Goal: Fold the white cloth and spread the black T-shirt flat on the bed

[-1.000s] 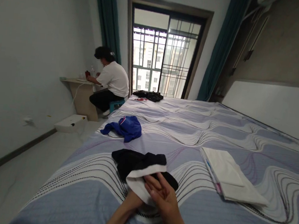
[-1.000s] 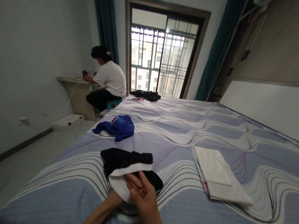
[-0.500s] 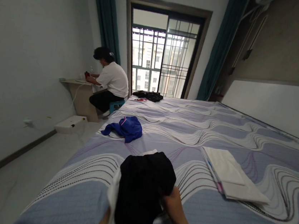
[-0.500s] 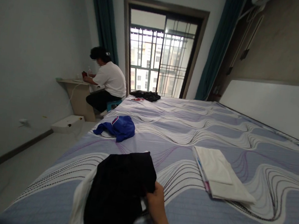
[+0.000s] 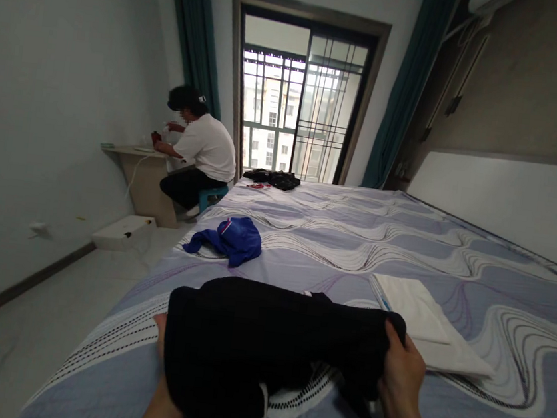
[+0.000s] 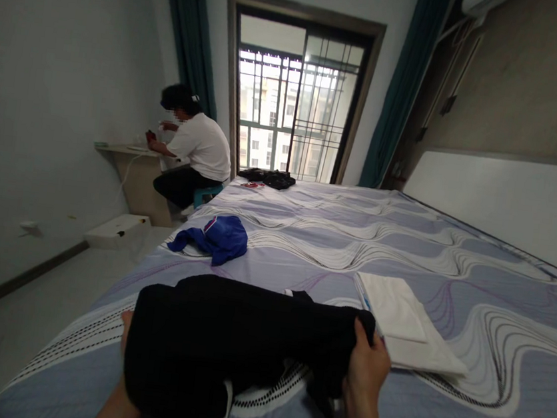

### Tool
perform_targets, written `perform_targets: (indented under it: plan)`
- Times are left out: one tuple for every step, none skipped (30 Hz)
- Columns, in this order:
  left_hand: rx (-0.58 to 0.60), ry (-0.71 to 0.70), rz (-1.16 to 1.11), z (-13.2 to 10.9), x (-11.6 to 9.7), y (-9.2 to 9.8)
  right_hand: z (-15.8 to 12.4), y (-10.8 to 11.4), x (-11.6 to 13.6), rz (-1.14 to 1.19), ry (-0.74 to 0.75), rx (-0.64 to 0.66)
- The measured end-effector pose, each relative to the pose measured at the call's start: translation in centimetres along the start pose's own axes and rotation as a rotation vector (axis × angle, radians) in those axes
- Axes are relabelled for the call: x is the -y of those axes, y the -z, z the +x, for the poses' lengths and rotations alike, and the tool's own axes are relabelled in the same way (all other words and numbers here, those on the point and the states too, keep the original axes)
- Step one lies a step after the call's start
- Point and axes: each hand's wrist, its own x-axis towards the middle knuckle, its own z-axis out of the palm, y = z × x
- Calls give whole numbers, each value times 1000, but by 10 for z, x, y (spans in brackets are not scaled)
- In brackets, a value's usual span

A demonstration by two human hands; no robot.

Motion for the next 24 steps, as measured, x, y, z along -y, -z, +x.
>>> perform_targets:
  plan:
    - [-12,32,-90,2,-4,-5,4,-5,2,-17,1,78]
    - [-21,48,-151,5,-7,-9,8,-9,3,-45,16,173]
    - [-29,50,-175,7,-10,-15,10,-12,5,-93,53,263]
    - [-44,52,-155,10,-12,-20,12,-14,6,-174,117,327]
    - [-71,58,-90,12,-13,-25,11,-13,7,-292,197,350]
    - [-99,70,9,13,-13,-29,9,-9,6,-444,280,336]
    - [-119,88,124,13,-11,-34,4,-3,2,-615,343,304]
    - [-116,113,235,11,-8,-38,-1,5,-4,-781,364,294]
    - [-81,141,332,7,-2,-42,-8,14,-12,-923,337,325]
    - [-20,171,411,2,4,-45,-16,22,-22,-1027,272,404]
    - [49,193,476,-4,13,-48,-23,29,-32,-1087,191,511]
    - [111,211,537,-11,22,-52,-30,33,-43,-1110,121,608]
    - [157,225,602,-18,32,-55,-35,33,-51,-1102,81,667]
    - [192,244,660,-26,43,-59,-39,29,-58,-1073,75,685]
    - [228,277,692,-35,53,-63,-41,21,-61,-1022,95,672]
    - [280,329,687,-43,64,-68,-42,11,-61,-948,133,653]
    - [353,392,654,-51,74,-72,-43,-1,-58,-859,177,645]
    - [449,454,610,-58,83,-77,-45,-14,-53,-763,224,656]
    - [553,507,571,-65,90,-80,-48,-26,-47,-676,274,694]
    - [643,541,549,-71,95,-84,-53,-37,-39,-618,328,758]
    - [711,556,550,-76,98,-86,-59,-45,-31,-601,389,850]
    - [751,557,568,-80,100,-86,-66,-50,-23,-620,454,971]
    - [765,553,588,-83,99,-86,-74,-53,-15,-658,515,1120]
    - [765,551,600,-85,97,-83,-80,-53,-9,-698,560,1285]
